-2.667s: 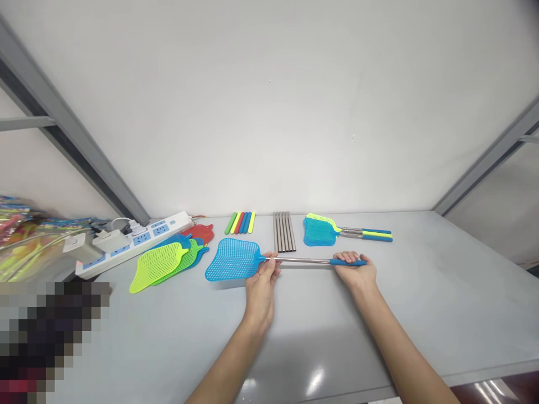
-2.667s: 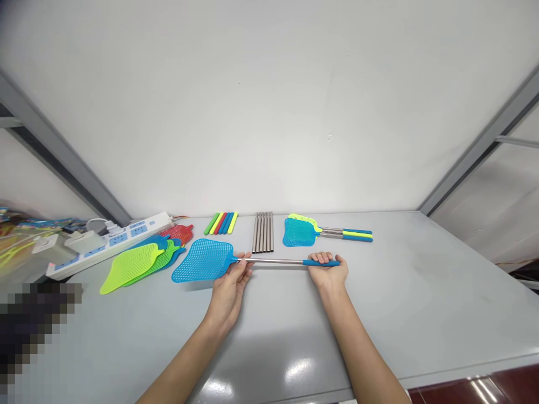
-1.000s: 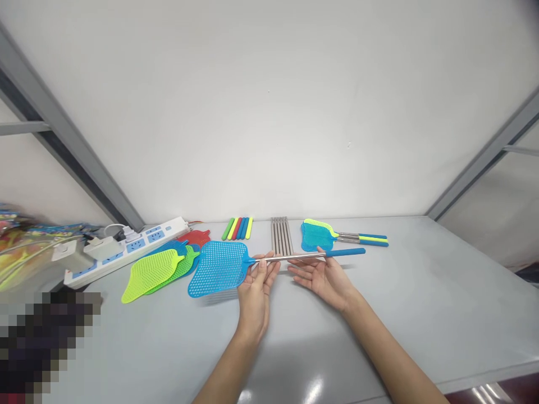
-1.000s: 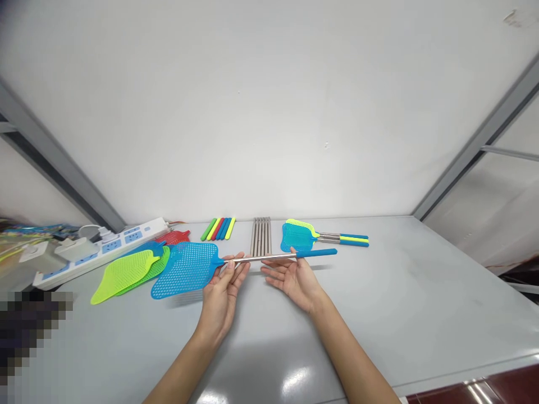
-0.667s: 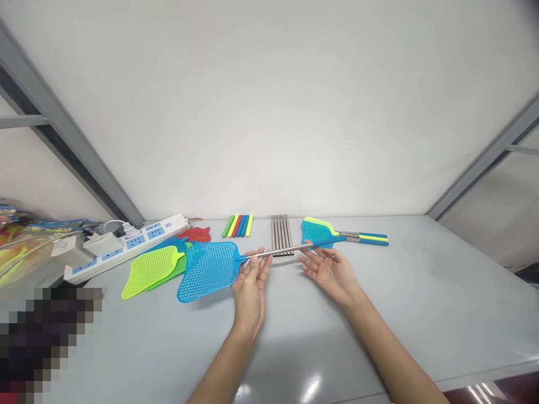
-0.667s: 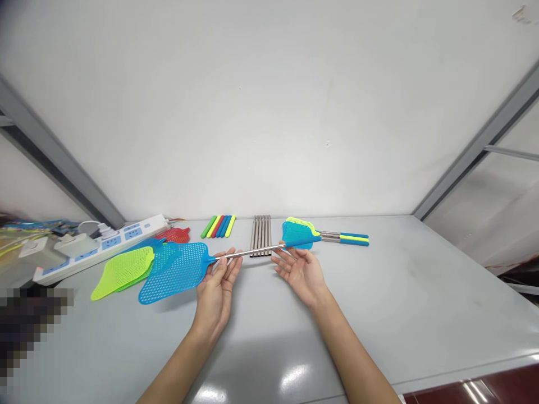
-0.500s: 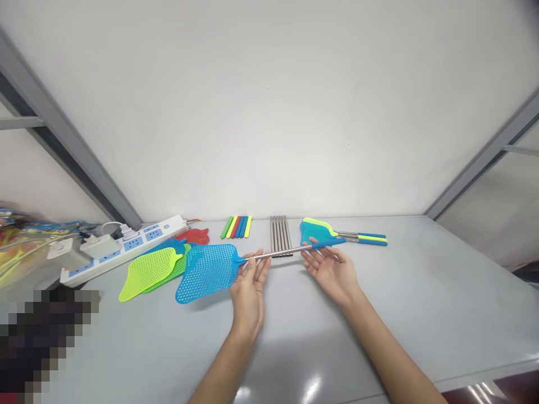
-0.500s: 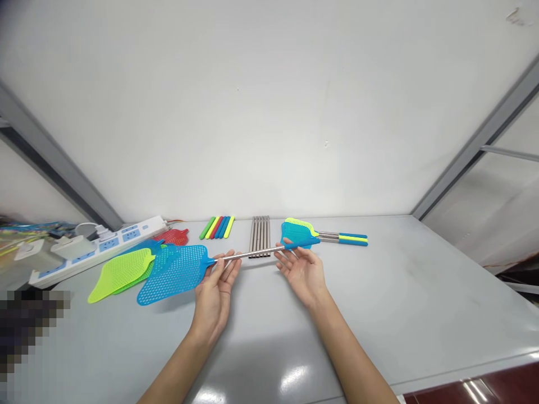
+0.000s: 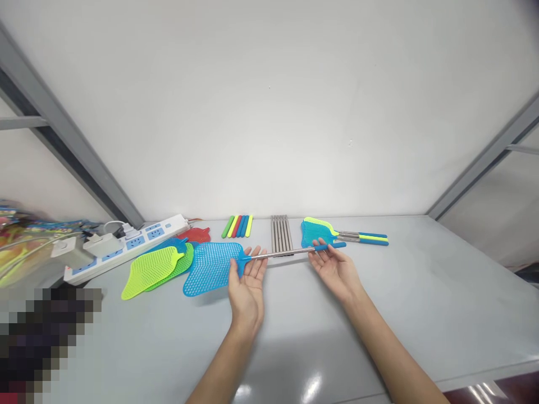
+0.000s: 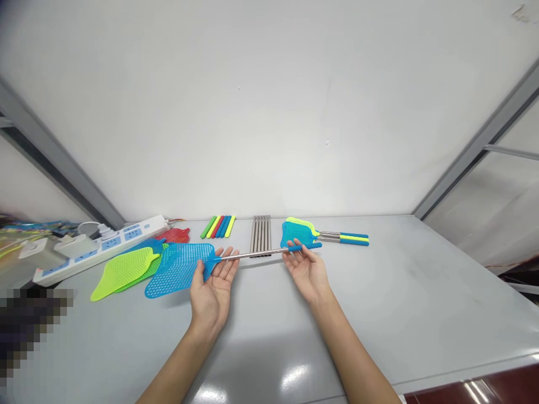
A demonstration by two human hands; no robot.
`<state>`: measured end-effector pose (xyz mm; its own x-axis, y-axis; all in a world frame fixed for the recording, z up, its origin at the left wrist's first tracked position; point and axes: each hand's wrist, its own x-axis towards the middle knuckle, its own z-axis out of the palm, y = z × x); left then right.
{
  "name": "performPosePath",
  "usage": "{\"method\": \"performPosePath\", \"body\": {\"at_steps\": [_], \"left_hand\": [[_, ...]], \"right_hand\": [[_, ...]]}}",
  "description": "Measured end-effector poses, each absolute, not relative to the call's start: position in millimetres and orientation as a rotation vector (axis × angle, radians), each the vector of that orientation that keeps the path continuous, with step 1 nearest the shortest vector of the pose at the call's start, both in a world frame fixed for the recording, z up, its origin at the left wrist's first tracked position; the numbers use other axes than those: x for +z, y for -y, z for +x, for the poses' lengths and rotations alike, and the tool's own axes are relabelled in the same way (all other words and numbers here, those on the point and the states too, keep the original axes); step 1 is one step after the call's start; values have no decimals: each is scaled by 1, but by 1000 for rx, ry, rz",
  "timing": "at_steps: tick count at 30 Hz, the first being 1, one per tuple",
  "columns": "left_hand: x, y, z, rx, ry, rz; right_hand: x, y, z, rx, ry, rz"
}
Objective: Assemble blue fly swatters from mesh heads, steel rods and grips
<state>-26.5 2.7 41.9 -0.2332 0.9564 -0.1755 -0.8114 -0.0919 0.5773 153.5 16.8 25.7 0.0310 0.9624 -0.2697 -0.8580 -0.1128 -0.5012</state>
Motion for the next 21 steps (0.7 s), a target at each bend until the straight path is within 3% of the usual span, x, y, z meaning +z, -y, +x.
{"method": "performPosePath", "body": {"at_steps": [21], "left_hand": [[35, -4, -23, 1803, -842, 263]], "right_hand": [[16, -18, 158, 1386, 120, -766]]}}
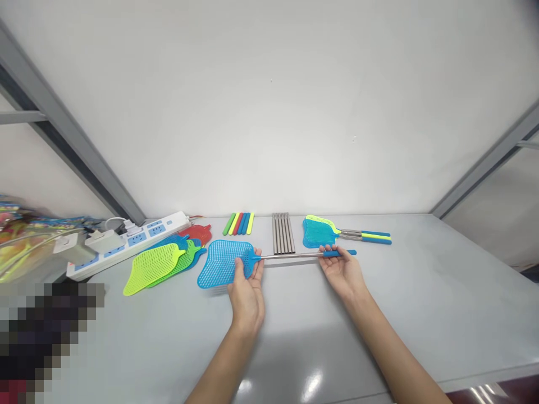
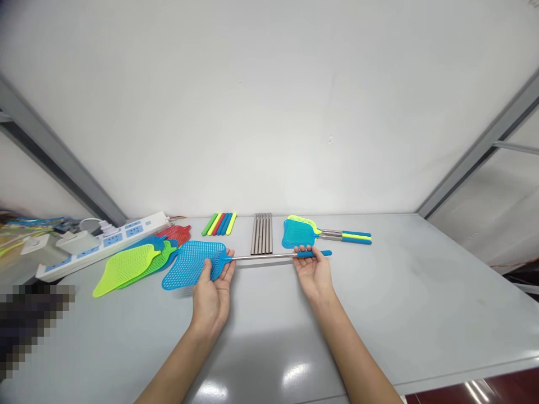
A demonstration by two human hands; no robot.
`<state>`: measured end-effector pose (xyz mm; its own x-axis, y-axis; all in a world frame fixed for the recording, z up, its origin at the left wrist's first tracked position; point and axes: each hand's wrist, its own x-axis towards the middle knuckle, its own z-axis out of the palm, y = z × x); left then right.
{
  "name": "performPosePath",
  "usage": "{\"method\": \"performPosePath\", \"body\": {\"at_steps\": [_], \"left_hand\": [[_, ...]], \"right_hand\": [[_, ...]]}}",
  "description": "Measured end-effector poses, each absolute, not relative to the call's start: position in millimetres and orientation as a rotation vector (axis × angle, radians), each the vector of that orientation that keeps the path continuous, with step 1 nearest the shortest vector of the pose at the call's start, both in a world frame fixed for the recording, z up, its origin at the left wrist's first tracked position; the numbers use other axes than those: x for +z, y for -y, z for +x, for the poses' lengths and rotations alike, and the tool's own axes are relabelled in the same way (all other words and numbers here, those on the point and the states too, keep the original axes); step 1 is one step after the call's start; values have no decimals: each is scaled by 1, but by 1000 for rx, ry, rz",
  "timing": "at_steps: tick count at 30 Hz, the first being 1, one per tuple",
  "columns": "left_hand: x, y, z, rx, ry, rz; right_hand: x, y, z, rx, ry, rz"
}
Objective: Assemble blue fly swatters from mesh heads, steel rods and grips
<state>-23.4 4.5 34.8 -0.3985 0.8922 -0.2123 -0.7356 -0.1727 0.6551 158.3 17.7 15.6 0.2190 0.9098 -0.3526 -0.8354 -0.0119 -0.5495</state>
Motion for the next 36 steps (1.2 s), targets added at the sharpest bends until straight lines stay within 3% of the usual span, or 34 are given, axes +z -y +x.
{"method": "performPosePath", "body": {"at_steps": [11, 36], "left_hand": [[37, -8, -25, 1817, -863, 227], [35, -6, -23, 1770, -816, 211]], "right_hand": [[19, -16, 158, 1544, 66, -795], [29, -14, 160, 1409, 173, -733]]}}
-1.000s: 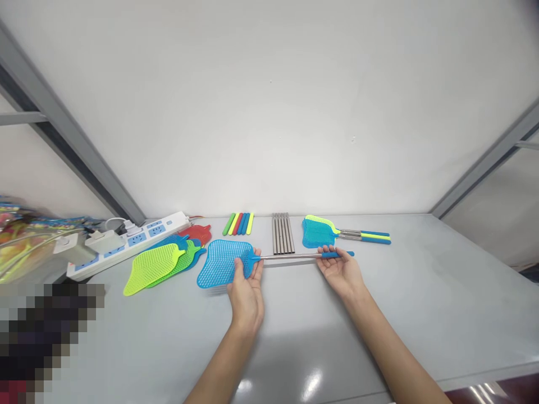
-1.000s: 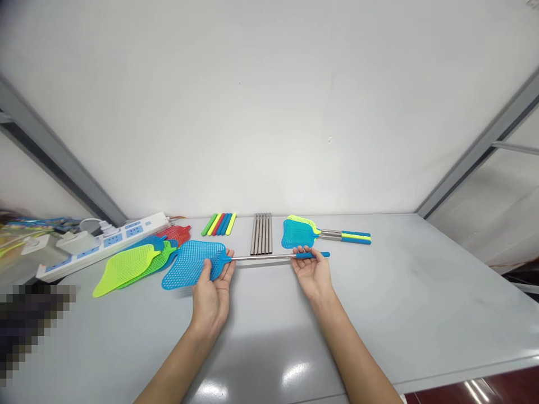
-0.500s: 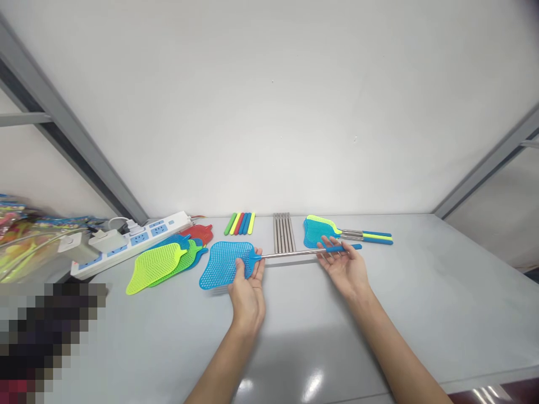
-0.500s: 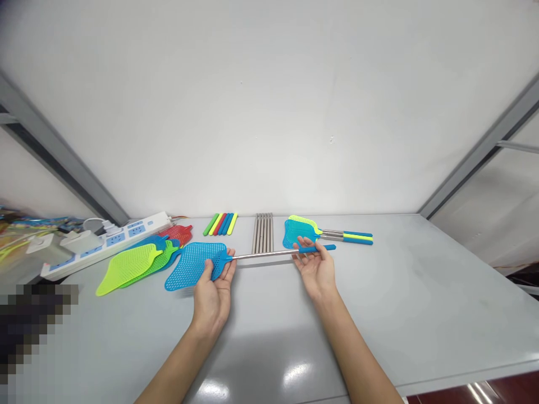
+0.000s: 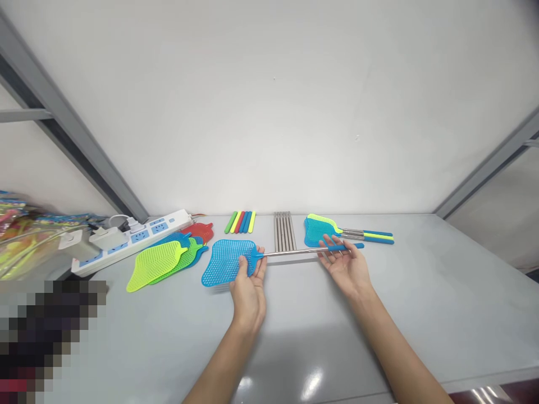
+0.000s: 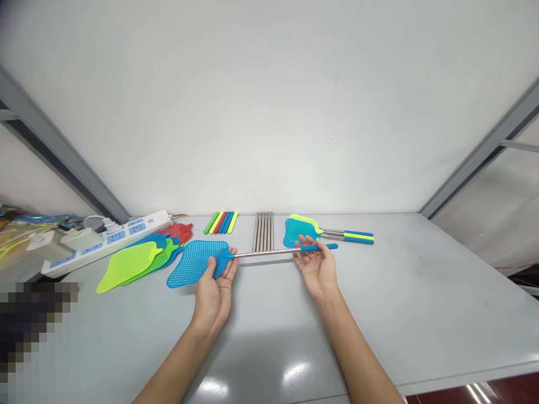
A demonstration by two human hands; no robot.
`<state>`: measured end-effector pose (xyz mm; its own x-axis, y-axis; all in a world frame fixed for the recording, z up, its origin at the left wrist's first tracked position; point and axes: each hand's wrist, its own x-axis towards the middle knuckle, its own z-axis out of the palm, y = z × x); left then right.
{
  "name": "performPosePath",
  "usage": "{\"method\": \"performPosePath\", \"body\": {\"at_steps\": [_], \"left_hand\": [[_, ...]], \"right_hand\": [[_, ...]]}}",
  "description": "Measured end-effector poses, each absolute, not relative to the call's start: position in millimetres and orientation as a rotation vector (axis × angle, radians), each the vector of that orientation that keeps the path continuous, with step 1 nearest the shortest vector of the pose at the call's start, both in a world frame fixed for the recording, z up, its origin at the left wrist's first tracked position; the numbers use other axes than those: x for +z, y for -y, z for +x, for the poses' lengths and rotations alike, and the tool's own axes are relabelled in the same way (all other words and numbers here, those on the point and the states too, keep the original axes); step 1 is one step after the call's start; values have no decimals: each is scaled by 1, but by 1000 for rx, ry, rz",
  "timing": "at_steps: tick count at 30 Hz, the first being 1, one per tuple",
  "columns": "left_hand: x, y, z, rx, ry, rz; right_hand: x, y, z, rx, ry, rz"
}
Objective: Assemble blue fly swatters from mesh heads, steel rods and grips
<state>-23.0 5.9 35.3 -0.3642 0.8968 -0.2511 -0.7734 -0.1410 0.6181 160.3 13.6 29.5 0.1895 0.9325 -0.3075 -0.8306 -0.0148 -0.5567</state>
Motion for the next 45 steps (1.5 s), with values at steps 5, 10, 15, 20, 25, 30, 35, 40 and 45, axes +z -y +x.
{"method": "performPosePath", "body": {"at_steps": [5, 10, 15, 20, 25, 30, 35, 40, 45], "left_hand": [[35, -6, -22, 1749, -818, 178], [34, -6, -22, 1730, -818, 183], [33, -6, -21, 1722, -833, 182], [33, -7, -22, 1739, -820, 240], [34, -6, -22, 1725, -805, 268], [37, -6, -24, 1715, -809, 226], [41, -11, -28, 1855, -895, 138], [38, -6, -19, 1792, -1010, 44], [31, 2, -7, 1755, -1080, 49]], "right_hand": [[29, -15, 161, 1406, 160, -717], [27, -18, 163, 1398, 121, -706], [25, -18, 164, 1408, 84, -693], [28, -19, 165, 1418, 26, -629], [30, -20, 167, 1402, -55, -572], [31, -20, 173, 1401, -22, -566], [29, -21, 178, 1419, 19, -459], [23, -18, 178, 1293, -31, -524], [24, -14, 179, 1122, 55, -539]]}}
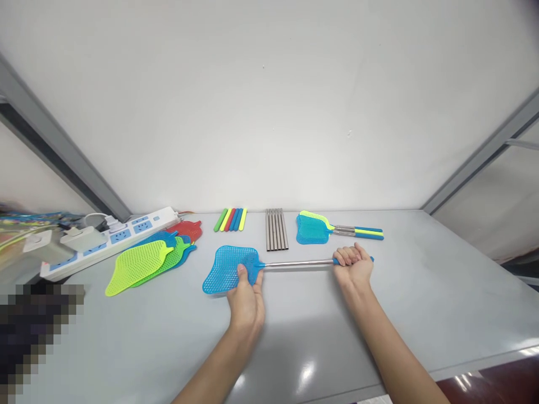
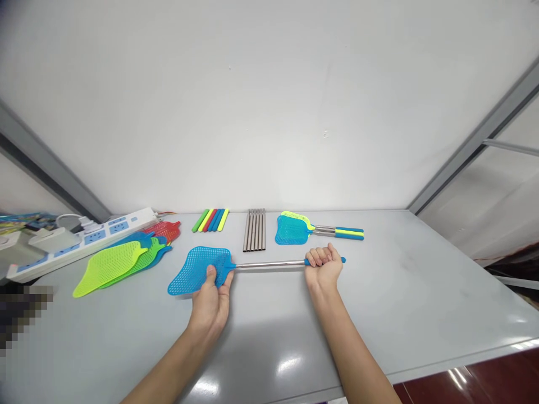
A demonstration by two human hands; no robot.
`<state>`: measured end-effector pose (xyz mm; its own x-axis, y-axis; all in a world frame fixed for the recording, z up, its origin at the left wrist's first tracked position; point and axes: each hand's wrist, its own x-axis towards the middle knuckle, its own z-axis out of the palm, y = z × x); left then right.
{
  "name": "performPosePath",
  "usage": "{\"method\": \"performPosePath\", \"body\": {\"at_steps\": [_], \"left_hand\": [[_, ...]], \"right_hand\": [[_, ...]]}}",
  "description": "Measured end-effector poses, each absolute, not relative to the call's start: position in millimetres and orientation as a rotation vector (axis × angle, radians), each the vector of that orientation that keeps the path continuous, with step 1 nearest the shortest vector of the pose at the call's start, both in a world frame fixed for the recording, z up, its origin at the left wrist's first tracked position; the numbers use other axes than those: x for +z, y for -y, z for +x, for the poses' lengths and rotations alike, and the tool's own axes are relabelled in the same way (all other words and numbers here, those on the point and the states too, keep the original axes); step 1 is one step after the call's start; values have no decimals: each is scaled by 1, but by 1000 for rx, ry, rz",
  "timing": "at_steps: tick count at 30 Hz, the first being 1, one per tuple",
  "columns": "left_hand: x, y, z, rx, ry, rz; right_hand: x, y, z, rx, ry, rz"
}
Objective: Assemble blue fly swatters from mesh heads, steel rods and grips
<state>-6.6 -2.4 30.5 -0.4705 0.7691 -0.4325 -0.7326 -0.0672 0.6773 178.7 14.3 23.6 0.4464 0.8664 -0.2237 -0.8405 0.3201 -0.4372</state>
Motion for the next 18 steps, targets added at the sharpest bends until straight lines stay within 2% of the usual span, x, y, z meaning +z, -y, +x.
{"method": "performPosePath", "body": {"at_steps": [18], "left_hand": [[31, 7, -2, 1790, -1096, 92]], "right_hand": [[10, -15, 162, 1103, 63, -542]]}}
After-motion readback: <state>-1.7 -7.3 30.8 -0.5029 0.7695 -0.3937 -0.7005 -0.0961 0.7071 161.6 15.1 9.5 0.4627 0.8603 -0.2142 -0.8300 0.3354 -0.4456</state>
